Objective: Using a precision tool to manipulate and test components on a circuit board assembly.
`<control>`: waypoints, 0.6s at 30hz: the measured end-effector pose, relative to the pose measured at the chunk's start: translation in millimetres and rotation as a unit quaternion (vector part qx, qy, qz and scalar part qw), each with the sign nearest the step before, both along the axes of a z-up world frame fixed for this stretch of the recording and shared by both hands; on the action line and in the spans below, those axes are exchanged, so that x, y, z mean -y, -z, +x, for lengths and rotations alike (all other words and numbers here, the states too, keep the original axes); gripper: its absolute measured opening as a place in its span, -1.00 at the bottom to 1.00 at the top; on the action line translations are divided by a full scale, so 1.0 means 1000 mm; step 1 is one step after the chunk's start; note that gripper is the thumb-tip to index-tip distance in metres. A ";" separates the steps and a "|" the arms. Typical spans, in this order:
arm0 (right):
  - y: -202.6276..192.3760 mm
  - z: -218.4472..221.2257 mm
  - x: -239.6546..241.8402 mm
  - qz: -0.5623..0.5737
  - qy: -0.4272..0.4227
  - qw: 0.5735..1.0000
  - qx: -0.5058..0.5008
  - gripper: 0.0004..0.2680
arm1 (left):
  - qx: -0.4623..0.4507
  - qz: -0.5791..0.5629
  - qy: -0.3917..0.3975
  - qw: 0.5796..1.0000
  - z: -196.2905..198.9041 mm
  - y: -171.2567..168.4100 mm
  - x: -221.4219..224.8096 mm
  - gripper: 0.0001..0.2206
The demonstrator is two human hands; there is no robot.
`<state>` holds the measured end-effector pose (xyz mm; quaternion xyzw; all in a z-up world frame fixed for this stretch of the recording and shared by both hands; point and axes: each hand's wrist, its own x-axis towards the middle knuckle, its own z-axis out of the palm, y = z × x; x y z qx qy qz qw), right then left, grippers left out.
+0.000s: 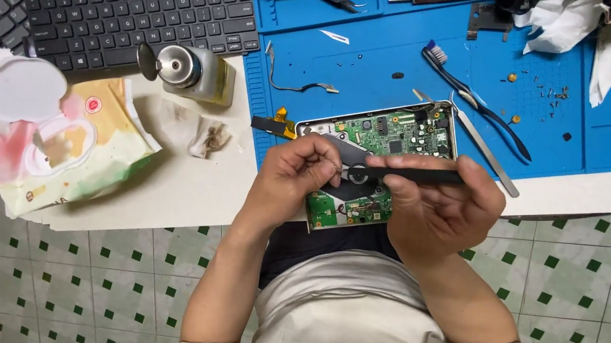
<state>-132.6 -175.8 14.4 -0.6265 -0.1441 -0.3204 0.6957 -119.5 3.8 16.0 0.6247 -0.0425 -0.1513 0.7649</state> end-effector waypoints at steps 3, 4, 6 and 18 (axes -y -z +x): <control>0.005 -0.004 -0.001 0.006 0.006 1.000 -0.029 -0.53 | -0.006 0.004 -0.003 1.000 -0.001 0.000 0.000 -0.94; 0.006 -0.004 -0.001 0.006 0.006 1.000 -0.029 -0.53 | -0.006 0.004 -0.003 1.000 -0.001 0.000 0.000 -0.94; 0.006 -0.005 -0.001 -0.001 0.006 0.999 -0.035 -0.53 | -0.014 0.012 -0.006 1.000 -0.001 0.000 0.000 -0.93; 0.009 0.002 0.011 -0.033 -0.030 0.999 0.004 -0.53 | -0.032 -0.015 -0.027 0.999 -0.001 0.006 0.004 -0.95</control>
